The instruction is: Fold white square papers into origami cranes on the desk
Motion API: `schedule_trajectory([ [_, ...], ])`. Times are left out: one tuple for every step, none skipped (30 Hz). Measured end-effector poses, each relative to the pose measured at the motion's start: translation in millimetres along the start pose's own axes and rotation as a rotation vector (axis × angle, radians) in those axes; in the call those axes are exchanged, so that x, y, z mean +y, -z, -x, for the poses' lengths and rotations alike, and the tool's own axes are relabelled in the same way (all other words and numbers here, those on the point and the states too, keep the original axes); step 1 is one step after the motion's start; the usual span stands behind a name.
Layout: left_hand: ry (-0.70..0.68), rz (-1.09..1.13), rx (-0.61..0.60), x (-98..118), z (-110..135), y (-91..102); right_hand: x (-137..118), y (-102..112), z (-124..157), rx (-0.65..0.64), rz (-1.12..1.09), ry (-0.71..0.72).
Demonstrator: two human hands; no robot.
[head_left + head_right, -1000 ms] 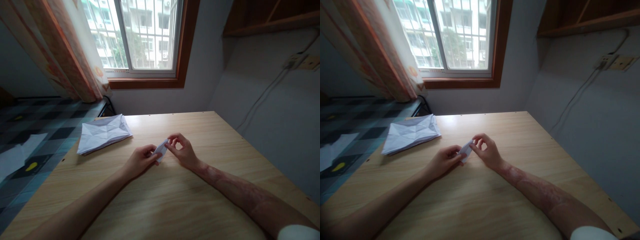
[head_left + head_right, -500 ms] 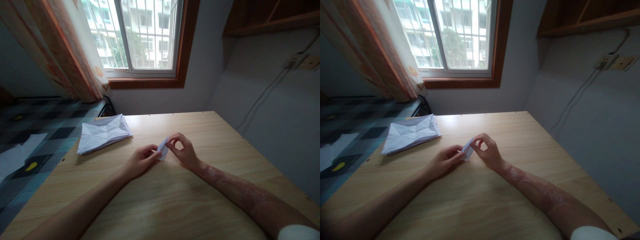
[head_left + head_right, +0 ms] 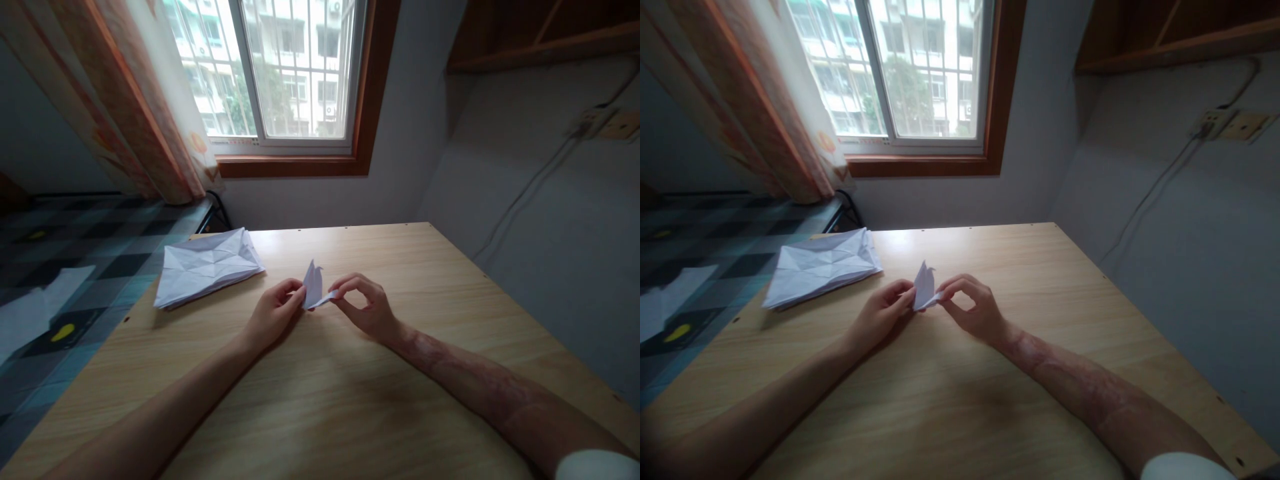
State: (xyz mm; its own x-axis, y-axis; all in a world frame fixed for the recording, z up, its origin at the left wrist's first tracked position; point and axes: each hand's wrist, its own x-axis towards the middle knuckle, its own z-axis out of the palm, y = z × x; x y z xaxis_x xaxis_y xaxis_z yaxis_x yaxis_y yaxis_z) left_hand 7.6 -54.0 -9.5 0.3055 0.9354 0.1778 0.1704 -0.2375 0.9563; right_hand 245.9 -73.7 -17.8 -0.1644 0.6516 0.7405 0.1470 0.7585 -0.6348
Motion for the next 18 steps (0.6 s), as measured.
schedule_trajectory([
  [-0.007,-0.011,0.04,-1.5,-1.3,0.7,-0.3,-0.2,0.9,-0.018,-0.01,-0.004],
  [-0.012,-0.019,0.069,-2.7,-2.2,1.4,-0.5,-0.2,1.7,-0.034,-0.014,-0.009],
  [-0.015,-0.02,0.086,-3.7,-2.9,1.9,-0.5,-0.2,2.3,-0.05,-0.012,-0.014],
  [-0.015,-0.015,0.088,-4.4,-3.1,2.1,-0.5,-0.2,2.7,-0.064,-0.008,-0.017],
  [-0.011,-0.005,0.078,-4.7,-2.9,2.2,-0.2,-0.2,2.9,-0.074,-0.003,-0.016],
  [-0.004,0.006,0.059,-4.8,-2.3,2.0,0.4,-0.2,2.8,-0.079,0.002,-0.015],
  [0.004,0.016,0.035,-4.6,-1.5,1.7,1.2,-0.4,2.6,-0.079,0.008,-0.016],
  [0.011,0.022,0.006,-4.2,-0.4,1.3,2.4,-0.8,2.4,-0.07,0.014,-0.021],
  [0.012,0.022,-0.023,-3.4,0.8,0.8,3.8,-1.3,2.0,-0.052,0.024,-0.032],
  [0.004,0.017,-0.051,-2.4,2.0,0.4,5.4,-1.9,1.7,-0.029,0.033,-0.049],
  [-0.013,0.004,-0.077,-1.0,3.2,0.0,7.1,-2.5,1.4,-0.005,0.042,-0.072],
  [-0.037,-0.013,-0.096,0.7,4.3,-0.4,9.0,-3.1,1.2,0.015,0.045,-0.098],
  [-0.062,-0.033,-0.113,2.5,5.3,-0.8,10.7,-3.7,0.9,0.028,0.041,-0.125],
  [-0.082,-0.05,-0.128,4.5,6.2,-1.1,12.4,-4.1,0.7,0.035,0.031,-0.15],
  [-0.095,-0.062,-0.142,6.5,7.0,-1.4,14.0,-4.3,0.4,0.036,0.018,-0.174],
  [-0.101,-0.07,-0.155,8.3,7.8,-1.6,15.4,-4.4,0.2,0.037,0.004,-0.195],
  [-0.104,-0.072,-0.166,9.8,8.5,-1.8,16.6,-4.4,0.1,0.037,-0.008,-0.214],
  [-0.104,-0.071,-0.175,10.9,9.1,-2.0,17.7,-4.4,-0.1,0.037,-0.02,-0.231],
])
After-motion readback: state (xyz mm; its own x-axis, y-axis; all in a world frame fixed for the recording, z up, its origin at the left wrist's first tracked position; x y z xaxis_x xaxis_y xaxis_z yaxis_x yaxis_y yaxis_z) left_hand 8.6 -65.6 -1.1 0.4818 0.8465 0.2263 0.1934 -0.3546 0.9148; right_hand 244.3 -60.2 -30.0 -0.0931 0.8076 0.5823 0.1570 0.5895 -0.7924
